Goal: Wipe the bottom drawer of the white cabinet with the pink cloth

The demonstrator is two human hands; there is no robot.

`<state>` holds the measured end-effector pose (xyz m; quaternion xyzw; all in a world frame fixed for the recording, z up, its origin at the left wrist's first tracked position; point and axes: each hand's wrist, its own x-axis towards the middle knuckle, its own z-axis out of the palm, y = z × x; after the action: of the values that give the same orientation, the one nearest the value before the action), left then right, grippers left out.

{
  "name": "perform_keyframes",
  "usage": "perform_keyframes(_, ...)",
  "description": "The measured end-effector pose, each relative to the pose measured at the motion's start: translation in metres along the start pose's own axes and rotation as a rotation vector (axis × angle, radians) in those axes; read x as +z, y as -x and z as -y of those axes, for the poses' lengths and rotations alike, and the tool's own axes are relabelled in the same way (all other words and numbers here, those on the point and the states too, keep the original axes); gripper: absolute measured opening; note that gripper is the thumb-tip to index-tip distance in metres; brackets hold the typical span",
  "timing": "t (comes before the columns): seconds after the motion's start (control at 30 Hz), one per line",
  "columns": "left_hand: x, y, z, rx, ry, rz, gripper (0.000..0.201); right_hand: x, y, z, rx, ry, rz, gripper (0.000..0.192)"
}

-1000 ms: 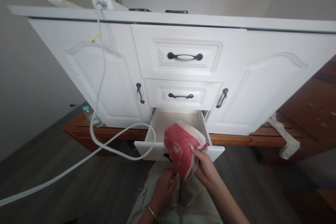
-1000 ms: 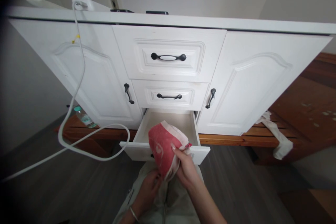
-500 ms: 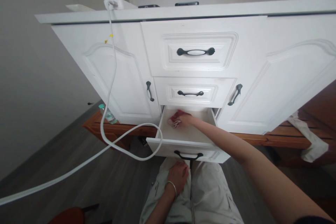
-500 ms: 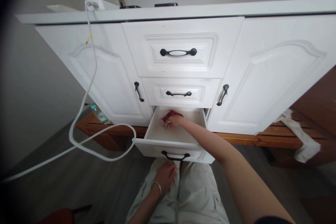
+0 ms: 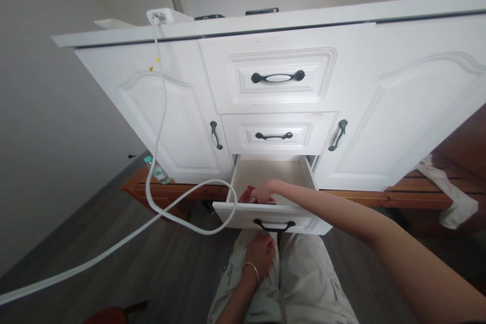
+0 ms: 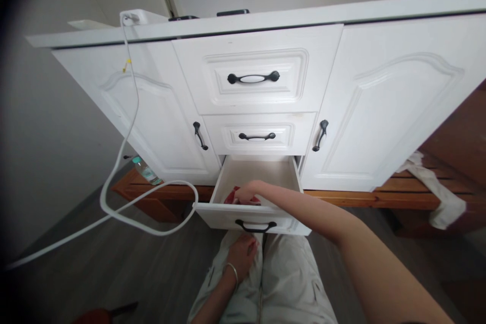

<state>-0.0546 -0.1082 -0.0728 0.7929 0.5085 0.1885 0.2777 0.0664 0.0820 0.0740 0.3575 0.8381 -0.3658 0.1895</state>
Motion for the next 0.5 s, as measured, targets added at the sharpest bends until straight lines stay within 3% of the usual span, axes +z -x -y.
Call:
perform_keyframes(0.13,0.002,-0.002,0.0,-0.017,-0.001,-0.003,0.028,0.001,0.014,-0.004,0.069,0.114,-0.065,0.05)
perform_keyframes(0.33,0.004,-0.002,0.002,-0.013,-0.001,-0.007,0.025,-0.032,0.037,-0.06,0.355,0.155,-0.333,0.037)
perform_keyframes(0.4,0.003,-0.002,0.002,-0.013,0.002,-0.011,0.026,-0.032,0.041,-0.071,0.419,0.123,-0.36,0.037)
perform_keyframes(0.5,0.001,-0.002,0.001,-0.029,-0.003,-0.001,0.026,-0.022,0.041,-0.067,0.417,0.064,-0.337,0.03)
